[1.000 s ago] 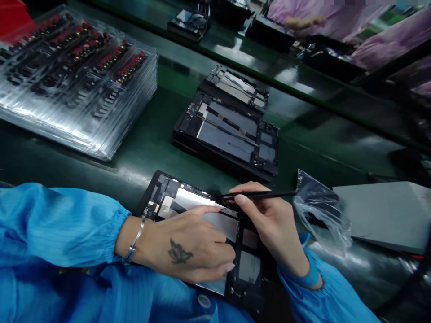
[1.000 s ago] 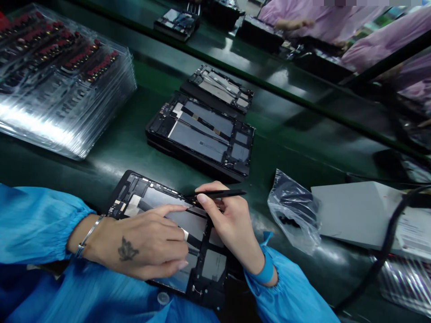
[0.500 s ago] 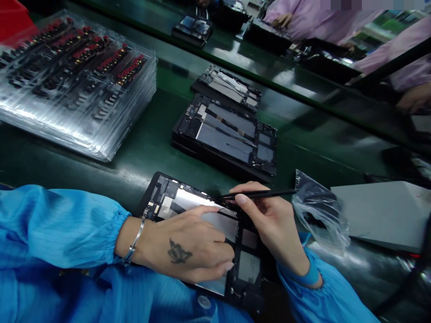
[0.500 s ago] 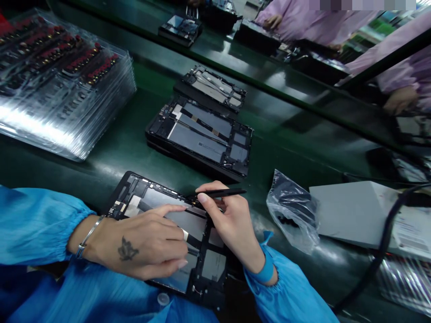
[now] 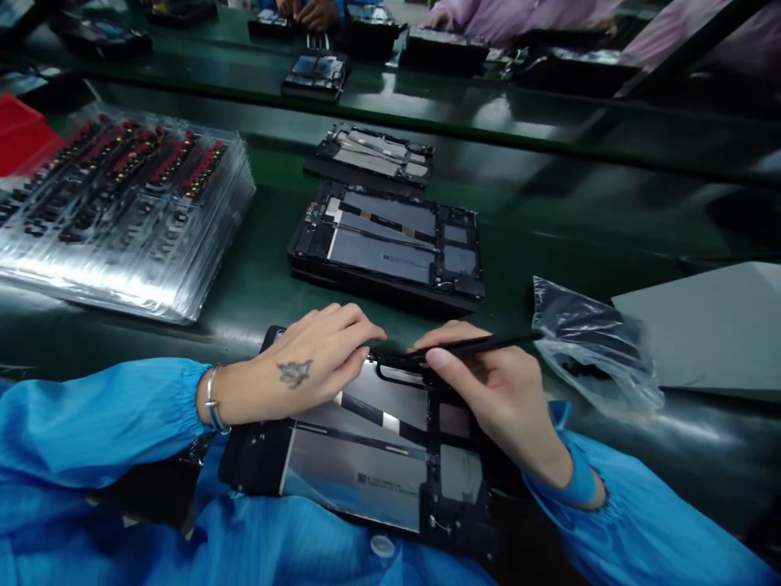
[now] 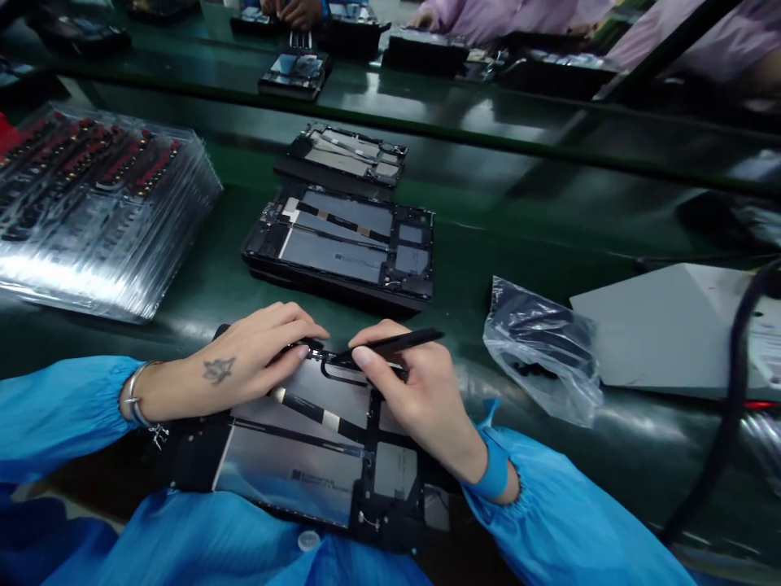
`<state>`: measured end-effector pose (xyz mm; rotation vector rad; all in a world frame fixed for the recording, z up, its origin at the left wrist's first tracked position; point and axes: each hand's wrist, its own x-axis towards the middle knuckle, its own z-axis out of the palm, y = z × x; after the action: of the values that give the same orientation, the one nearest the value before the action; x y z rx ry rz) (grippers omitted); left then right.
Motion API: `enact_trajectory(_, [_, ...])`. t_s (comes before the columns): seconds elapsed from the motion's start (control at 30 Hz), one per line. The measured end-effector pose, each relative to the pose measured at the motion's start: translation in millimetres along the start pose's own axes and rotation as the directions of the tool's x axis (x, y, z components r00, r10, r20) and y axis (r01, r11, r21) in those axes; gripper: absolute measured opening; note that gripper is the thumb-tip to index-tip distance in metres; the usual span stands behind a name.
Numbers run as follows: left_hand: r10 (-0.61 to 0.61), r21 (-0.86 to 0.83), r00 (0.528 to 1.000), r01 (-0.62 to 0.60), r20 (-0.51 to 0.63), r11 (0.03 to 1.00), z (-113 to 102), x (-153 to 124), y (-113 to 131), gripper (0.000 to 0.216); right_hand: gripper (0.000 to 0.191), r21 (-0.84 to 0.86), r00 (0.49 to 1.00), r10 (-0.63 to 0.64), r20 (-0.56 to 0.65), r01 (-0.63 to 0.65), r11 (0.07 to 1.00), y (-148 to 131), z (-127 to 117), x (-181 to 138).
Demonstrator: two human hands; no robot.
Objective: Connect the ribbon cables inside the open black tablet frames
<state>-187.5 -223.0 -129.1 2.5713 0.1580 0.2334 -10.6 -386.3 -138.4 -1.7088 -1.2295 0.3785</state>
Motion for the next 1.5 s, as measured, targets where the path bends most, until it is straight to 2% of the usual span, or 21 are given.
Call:
enact_trajectory(0.1, [-0.029, -0.083, 0.995, 0.036, 0.09, 0.996, 0.6, 1.0, -1.5, 0.03, 0.014, -0.058, 0.992, -0.055, 0.11, 0.062, 0.996, -2.9, 2.8, 0.2])
enact_trajectory(0.23, [-0.015, -0.088, 0.994, 0.025, 0.106, 0.996, 6.5, -2.6, -3.6, 0.03, 0.01, -0.051, 0.985, -0.075, 0.155, 0.084, 0.995, -0.6, 7.8, -1.4])
enact_trajectory(0.53, [0.055, 0.037, 0.994, -0.059, 0.095, 0.998, 12.6, -9.5, -7.7, 0.033, 0.011, -0.016, 0.982, -0.071, 0.175, 0.075, 0.997, 1.6, 9.9, 0.8])
enact_trajectory(0.7, [0.08, 0.225, 0.991, -0.102, 0.107, 0.969, 10.1, -7.3, -4.3, 0.033, 0.011, -0.014, 0.982, -0.074, 0.174, 0.078, 0.997, 0.8, 9.6, 1.3])
enact_trajectory(0.83, [0.118, 0.421, 0.983, -0.168, 0.143, 0.891, 9.7, -4.8, 0.9, 0.033, 0.012, -0.021, 0.981, -0.063, 0.182, 0.068, 0.997, 2.3, 10.0, 0.9])
enact_trajectory(0.97, [0.232, 0.622, 0.964, -0.261, 0.129, 0.739, 11.6, -3.6, 6.4, 0.029, 0.013, -0.011, 0.981, -0.061, 0.184, 0.064, 0.998, 1.3, 8.8, 1.8])
enact_trajectory(1.07, [0.351, 0.708, 0.916, -0.378, 0.194, 0.596, 9.9, -0.6, 9.5, 0.026, 0.013, 0.002, 0.993, -0.017, 0.119, 0.017, 1.0, -1.7, 4.6, 3.9])
enact_trajectory(1.13, [0.371, 0.709, 0.893, -0.433, 0.254, 0.556, 7.0, 3.0, 10.8, 0.026, 0.013, 0.031, 0.999, 0.037, 0.038, -0.038, 0.999, -3.6, 0.8, 6.1])
enact_trajectory(1.23, [0.363, 0.689, 0.885, -0.457, 0.291, 0.563, 2.4, 8.3, 11.0, 0.027, 0.014, 0.089, 0.996, 0.086, -0.01, -0.085, 0.992, -5.2, -3.5, 9.5])
enact_trajectory(1.37, [0.315, 0.641, 0.905, -0.426, 0.287, 0.638, -0.5, 7.7, 7.4, 0.034, 0.015, 0.126, 0.994, 0.068, 0.081, -0.078, 0.989, -7.5, -3.6, 12.0])
enact_trajectory(1.5, [0.237, 0.574, 0.919, -0.383, 0.314, 0.724, -1.8, -0.3, 3.1, 0.04, 0.015, 0.182, 0.993, 0.071, 0.091, -0.087, 0.979, -9.4, -2.5, 12.2])
